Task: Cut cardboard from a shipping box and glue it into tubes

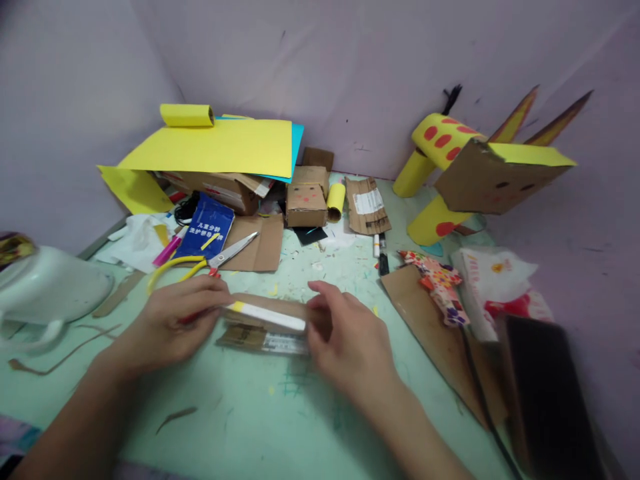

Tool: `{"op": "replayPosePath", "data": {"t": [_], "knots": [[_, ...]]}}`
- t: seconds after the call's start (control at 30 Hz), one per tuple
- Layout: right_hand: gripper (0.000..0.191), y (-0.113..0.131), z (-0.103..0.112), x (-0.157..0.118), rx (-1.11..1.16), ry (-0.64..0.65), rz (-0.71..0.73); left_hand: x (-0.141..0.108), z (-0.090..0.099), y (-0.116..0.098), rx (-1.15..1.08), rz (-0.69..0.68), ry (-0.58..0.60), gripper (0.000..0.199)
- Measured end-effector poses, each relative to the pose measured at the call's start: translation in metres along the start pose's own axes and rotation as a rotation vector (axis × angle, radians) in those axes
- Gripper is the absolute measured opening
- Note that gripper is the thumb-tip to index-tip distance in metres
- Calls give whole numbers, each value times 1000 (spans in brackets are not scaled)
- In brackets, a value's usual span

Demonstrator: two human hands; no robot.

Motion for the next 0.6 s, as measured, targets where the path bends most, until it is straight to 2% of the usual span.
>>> {"op": "replayPosePath", "data": {"t": [0.23, 0.6], "knots": [[45, 1, 0, -1, -9, -2, -7, -1, 1, 0, 23, 25, -1, 34], [46, 4, 0, 1, -3, 9, 2, -1, 0, 3, 23, -32, -5, 15]]}}
Point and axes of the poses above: each hand's wrist, its own x-axis towards the middle knuckle, its own z-axis out of the back of the hand, y = z × x, the point moved 1 cm from there along x, towards the middle knuckle, and after that the axes turned 9 degrees about x, right-handed, at the moved point
